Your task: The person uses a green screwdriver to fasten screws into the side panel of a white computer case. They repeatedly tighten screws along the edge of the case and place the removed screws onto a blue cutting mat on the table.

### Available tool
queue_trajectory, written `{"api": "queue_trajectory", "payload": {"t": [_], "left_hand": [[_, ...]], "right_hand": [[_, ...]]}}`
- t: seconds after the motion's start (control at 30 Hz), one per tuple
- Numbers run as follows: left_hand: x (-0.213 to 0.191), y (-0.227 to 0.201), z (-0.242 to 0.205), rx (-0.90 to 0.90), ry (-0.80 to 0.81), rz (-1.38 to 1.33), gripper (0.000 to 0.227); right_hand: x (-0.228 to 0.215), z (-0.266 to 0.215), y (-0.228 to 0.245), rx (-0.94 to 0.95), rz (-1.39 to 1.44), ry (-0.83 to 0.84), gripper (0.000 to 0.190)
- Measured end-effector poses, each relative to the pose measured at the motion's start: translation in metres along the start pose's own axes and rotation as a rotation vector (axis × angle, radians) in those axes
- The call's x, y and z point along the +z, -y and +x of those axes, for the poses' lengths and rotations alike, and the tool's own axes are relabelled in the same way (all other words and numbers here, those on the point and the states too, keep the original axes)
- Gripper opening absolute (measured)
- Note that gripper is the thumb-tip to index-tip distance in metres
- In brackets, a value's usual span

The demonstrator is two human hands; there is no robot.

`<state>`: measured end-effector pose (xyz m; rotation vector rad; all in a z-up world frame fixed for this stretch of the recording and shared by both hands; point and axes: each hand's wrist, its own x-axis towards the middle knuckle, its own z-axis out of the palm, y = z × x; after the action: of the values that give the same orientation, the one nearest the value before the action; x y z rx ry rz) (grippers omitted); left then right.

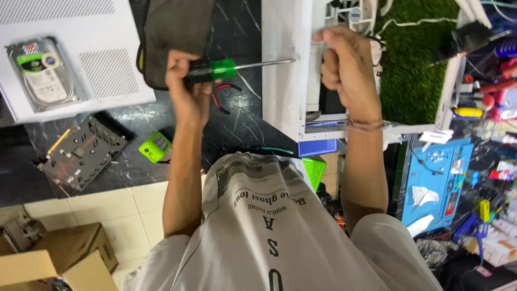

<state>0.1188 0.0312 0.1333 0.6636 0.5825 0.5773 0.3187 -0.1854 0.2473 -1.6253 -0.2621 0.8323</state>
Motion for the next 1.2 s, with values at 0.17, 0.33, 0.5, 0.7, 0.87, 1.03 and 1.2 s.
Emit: {"api": "queue_trajectory", "payload": {"t": [0.17, 0.33, 0.5, 0.7, 0.87, 1.03, 1.2], "left_hand": [[0.027, -0.024, -0.033, -0.002, 0.181, 0.069, 0.035], [0.085, -0.014, -0.093, -0.111, 0.470, 0.406, 0.056], [0.138, 0.000, -0.162, -0.396, 0.957, 0.649, 0.041], [0.097, 0.093, -0.183, -0.903, 1.202, 0.889, 0.068], [0.063, 0.138, -0.173, -0.973, 1.052, 0.947, 0.061], [0.046, 0.140, -0.145, -1.006, 0.917, 0.827, 0.047], [0.036, 0.135, -0.135, -0.983, 0.863, 0.764, 0.045]], "right_hand": [[-0.030, -0.084, -0.003, -0.017, 0.195, -0.004, 0.025], [-0.080, -0.167, -0.057, -0.023, 0.380, -0.203, 0.024], [-0.114, -0.226, -0.127, -0.053, 0.577, -0.568, 0.035], [-0.126, -0.216, -0.372, 0.503, 0.517, -0.857, 0.029], [-0.094, -0.164, -0.417, 0.569, 0.114, -0.827, 0.059], [-0.099, -0.183, -0.430, 0.378, 0.060, -0.883, 0.044], [-0.100, -0.200, -0.397, 0.369, 0.097, -0.883, 0.030]]}}
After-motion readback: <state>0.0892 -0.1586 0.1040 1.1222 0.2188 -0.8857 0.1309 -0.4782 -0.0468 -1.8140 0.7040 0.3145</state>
